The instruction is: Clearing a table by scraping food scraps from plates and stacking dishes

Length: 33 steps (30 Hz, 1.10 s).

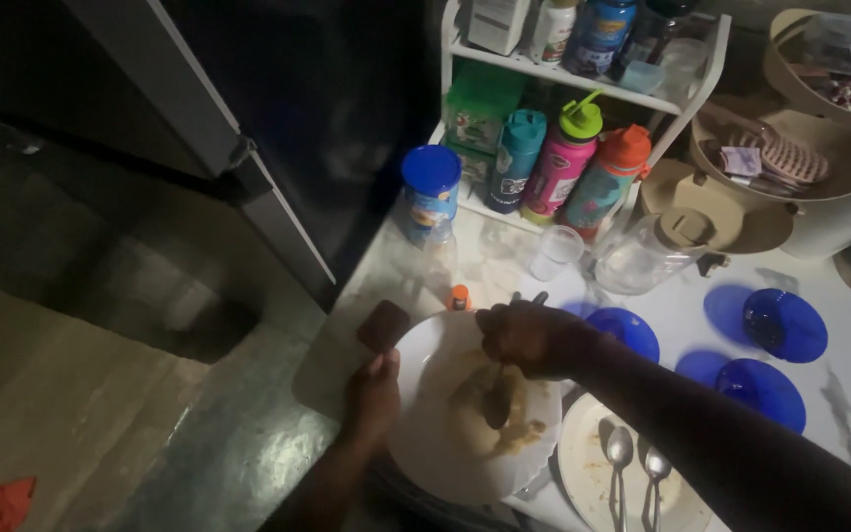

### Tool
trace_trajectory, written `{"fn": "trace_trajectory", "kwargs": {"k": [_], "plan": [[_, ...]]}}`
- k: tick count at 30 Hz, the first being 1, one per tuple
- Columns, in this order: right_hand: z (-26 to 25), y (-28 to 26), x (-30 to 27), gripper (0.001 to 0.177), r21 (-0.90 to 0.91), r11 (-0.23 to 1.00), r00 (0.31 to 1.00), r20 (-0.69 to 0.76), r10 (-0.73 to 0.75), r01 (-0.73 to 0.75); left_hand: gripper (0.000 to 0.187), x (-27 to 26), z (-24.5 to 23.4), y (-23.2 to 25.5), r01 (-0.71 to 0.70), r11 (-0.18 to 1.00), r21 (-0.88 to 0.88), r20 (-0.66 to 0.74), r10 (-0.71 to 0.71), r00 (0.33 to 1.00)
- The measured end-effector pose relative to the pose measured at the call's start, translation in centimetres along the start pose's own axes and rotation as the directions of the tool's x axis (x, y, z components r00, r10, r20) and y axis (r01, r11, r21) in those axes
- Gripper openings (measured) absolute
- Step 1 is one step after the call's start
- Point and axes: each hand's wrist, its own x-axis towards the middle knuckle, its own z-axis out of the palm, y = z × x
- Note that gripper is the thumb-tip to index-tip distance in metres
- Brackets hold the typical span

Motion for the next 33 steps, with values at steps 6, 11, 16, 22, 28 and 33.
{"fn": "trace_trajectory", "kwargs": {"k": [6,11,16,22,28,33], "plan": [[0.8,2.5,1.5,0.018,-0.410,0.844,0.895,-0.125,-0.428,0.346,0.059,-0.7,-1.7,0.9,0.025,0.986,-0.165,-0.017,-0.029,0.999],[-2.7,0.7,1.8,0.022,-0.559,0.790,0.947,-0.025,-0.320,0.252,0.064,-3.0,-4.7,4.5,0.093,0.978,-0.189,0.032,-0.089,0.996],[-3.0,0.4,2.5,0.030,-0.325,0.940,0.989,-0.067,-0.134,0.105,0.064,-3.6,-5.9,6.1,0.100,0.964,-0.248,0.030,-0.095,0.995],[-3.9,-1.8,1.5,0.038,-0.196,0.978,0.993,-0.101,0.054,-0.073,0.065,-2.7,-5.3,5.5,0.079,0.956,-0.282,0.049,-0.068,0.996],[-6.1,-3.0,1.3,0.052,-0.268,0.963,0.986,-0.164,-0.010,-0.035,0.053,-2.1,-4.8,5.7,-0.157,0.986,0.048,0.039,0.156,0.987],[-3.8,0.4,1.2,0.045,-0.342,0.939,0.953,-0.264,-0.147,0.050,0.062,-5.4,-7.5,10.6,-0.022,0.968,-0.248,0.004,0.024,1.000]]}}
